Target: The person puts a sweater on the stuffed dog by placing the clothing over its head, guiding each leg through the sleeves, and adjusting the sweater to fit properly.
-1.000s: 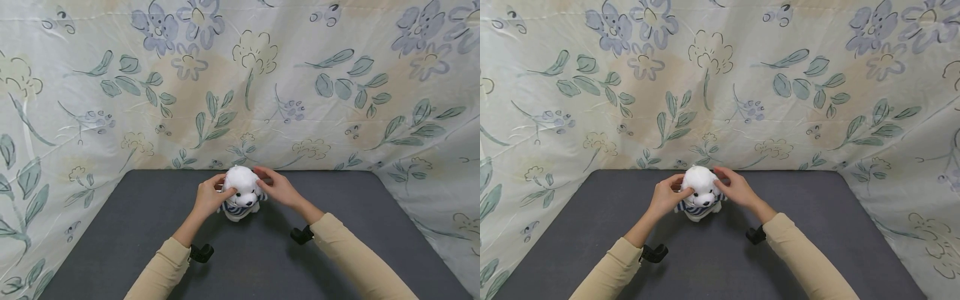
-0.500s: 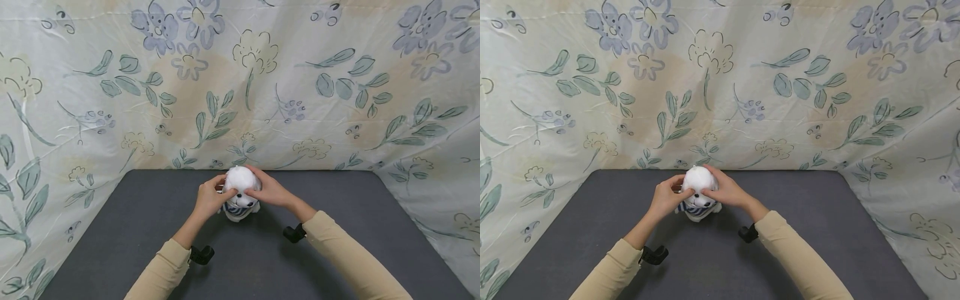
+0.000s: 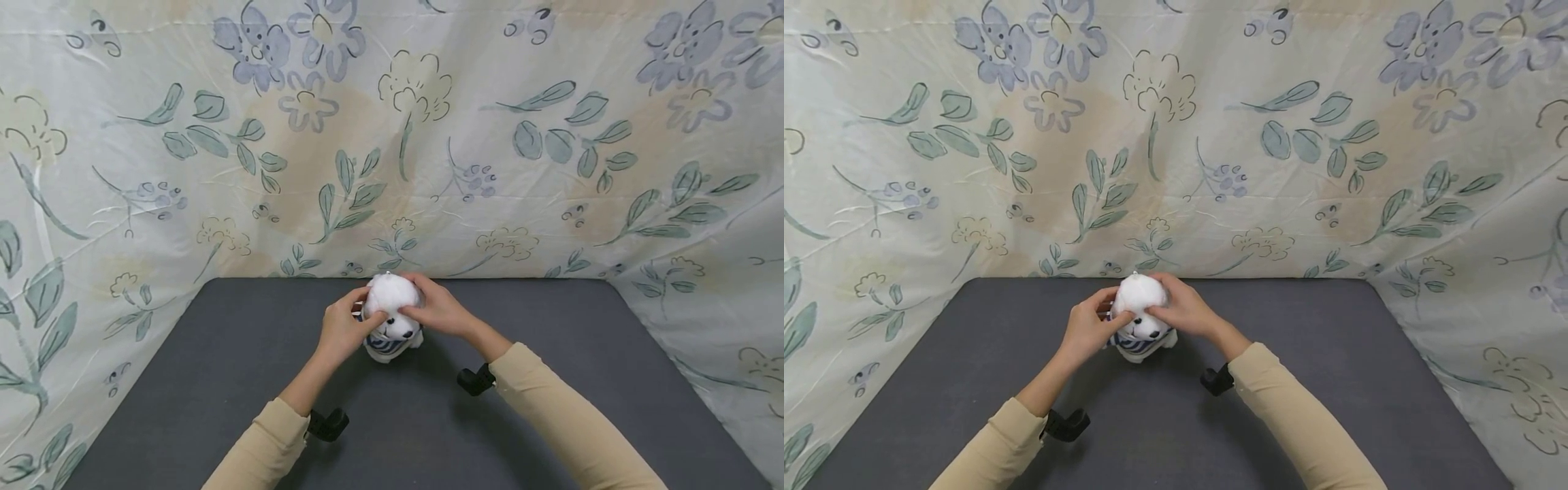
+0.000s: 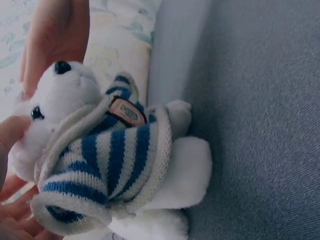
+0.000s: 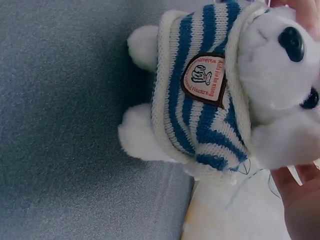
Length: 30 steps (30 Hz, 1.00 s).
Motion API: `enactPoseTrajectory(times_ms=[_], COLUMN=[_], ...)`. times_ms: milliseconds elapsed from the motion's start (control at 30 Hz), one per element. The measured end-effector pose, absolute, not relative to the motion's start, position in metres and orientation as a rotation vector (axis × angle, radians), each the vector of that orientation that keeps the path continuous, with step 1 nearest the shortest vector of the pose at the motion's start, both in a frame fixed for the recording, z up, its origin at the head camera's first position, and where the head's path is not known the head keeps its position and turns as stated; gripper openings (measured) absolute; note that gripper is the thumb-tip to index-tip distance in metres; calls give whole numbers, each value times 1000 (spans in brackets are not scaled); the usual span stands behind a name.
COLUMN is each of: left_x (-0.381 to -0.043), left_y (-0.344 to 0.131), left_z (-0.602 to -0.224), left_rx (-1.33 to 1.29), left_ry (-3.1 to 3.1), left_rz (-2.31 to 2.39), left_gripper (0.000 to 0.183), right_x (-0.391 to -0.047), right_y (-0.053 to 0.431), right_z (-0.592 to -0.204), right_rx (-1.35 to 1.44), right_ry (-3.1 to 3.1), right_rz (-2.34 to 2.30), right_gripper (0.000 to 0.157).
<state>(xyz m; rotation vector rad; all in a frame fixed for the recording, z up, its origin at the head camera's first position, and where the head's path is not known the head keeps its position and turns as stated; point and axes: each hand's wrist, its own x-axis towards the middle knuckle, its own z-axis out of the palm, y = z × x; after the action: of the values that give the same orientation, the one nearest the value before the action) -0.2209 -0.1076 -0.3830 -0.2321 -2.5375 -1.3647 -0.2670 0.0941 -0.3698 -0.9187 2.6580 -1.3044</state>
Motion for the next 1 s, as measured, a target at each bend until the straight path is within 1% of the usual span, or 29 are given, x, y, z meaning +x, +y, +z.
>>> enactPoseTrajectory(times_ms=[200,333,400,700,800,1000], left_x=[-211,-206,-205,-213,-215,-218], left_y=[-109,-112,-115,-120,-119,-118], left_z=[-385,-391,-394,-403,-404,-402], left_rx=[-218,-154,-124,-113,-106,-74], left_ry=[-2531,-2544,-2555,-2485,-2482,-2485], left_rz=[-1257,-1245,-1255,-1358,-1339,-1289], left_gripper=[58,59,56,27,22,17], right_x=[-265,-264,-264,-264,-264,-263], right_y=[95,95,95,95,95,95], right_z=[-371,-372,-372,-372,-372,-373], right_rx=[-927,-917,-910,-889,-885,-893], right_ry=[2652,2661,2664,2658,2668,2656], right_rz=[-1322,-1324,-1325,-1328,-1310,-1320], right_gripper=[53,54,54,56,55,55])
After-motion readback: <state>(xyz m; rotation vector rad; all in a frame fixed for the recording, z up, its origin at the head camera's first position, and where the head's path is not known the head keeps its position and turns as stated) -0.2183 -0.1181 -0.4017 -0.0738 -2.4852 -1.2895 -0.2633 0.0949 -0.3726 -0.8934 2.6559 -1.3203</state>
